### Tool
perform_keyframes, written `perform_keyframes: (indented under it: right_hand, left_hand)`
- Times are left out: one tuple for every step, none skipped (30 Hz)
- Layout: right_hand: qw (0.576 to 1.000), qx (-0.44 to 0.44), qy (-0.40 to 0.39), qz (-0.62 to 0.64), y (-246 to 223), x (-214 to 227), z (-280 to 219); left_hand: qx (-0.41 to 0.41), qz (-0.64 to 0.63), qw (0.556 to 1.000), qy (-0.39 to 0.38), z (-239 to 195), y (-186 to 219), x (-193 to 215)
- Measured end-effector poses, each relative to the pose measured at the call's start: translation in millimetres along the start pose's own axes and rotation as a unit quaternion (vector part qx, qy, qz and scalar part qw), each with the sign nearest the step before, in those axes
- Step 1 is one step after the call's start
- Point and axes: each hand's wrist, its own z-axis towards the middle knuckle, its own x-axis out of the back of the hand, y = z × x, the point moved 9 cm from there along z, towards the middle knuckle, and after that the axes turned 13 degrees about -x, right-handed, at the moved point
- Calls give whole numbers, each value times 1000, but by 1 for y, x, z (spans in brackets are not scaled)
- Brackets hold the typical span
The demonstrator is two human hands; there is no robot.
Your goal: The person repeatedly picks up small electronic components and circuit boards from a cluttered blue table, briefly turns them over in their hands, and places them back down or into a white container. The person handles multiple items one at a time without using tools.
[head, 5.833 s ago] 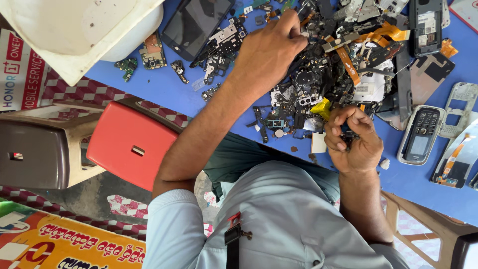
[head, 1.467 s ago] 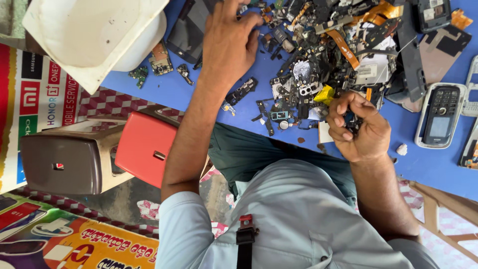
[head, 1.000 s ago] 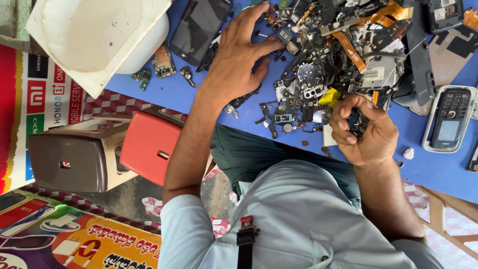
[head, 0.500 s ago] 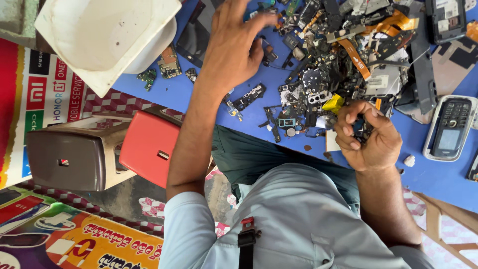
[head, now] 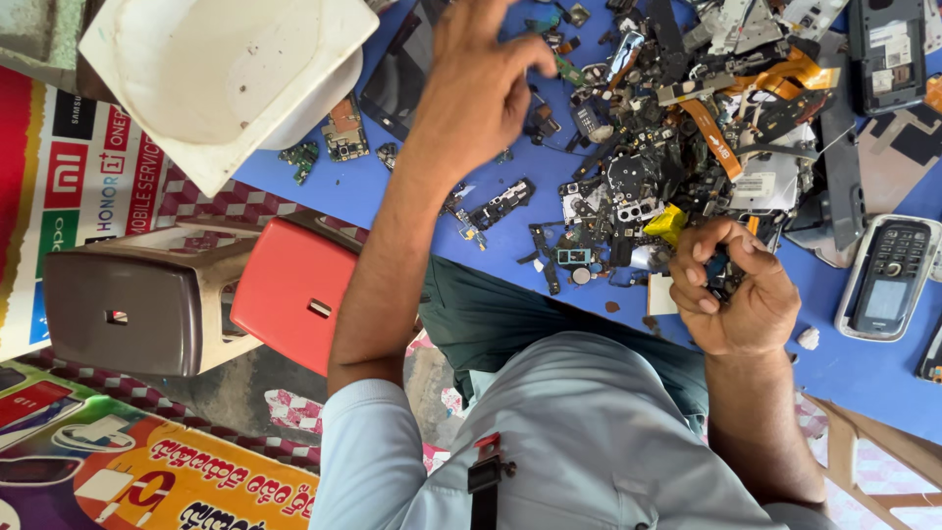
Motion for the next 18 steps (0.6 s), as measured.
perform_keyframes:
  right_hand:
    - [1000,0,-1,1,0,-1,0]
    - [1000,1,-2,2,-1,-2,1]
    - [1000,2,-2,3,-1,-2,1]
    - [1000,3,-3,5,-2,-3,1]
    - [1000,4,-3,6,-2,-3,1]
    - [1000,3,-2,8,-1,-3,1]
    - [1000,3,-2,9,-2,-4,1]
    - [1000,2,-3,11,-2,-4,2]
    - [1000,3,-4,11,-3,-4,2]
    - [1000,4,-6,12,-3,-5,2]
    - [1000,5,-7,13,-3,-5,2]
    - [1000,4,-6,14,-3,-4,3]
    - [1000,3,-5,14,-3,-4,3]
    - [1000,1,-4,15,-3,-3,3]
    - [1000,1,-4,16,-3,-3,3]
    - [1000,1,-3,16,-2,-3,3]
    - [1000,1,-4,16,-2,-3,3]
    - [1000,3,-4,15,-1,-3,3]
  left_hand:
    - [15,20,1000,12,4,-7,4]
    - [-2,32,999,19,8,-8,6]
    - [-20,43,999,26,14,-8,7]
    - [-38,55,997,33,18,-6,8]
    - [-47,61,997,30,22,-3,5]
    - [-57,68,996,27,26,0,0]
    - [-67,74,995,24,30,4,-4]
    - [-71,86,994,19,33,7,-7]
    - [-76,97,992,13,35,10,-11]
    - [-80,108,991,8,37,11,-14]
    - [-81,128,988,8,39,12,-15]
    - [-81,148,986,9,40,12,-16]
    - [-82,167,983,10,40,13,-17]
    - [-89,171,981,16,40,15,-17]
    - [-95,176,980,22,39,17,-17]
    - [-101,181,978,28,38,19,-16]
    - [-93,169,981,16,38,17,-18]
    - [-84,156,984,5,38,16,-19]
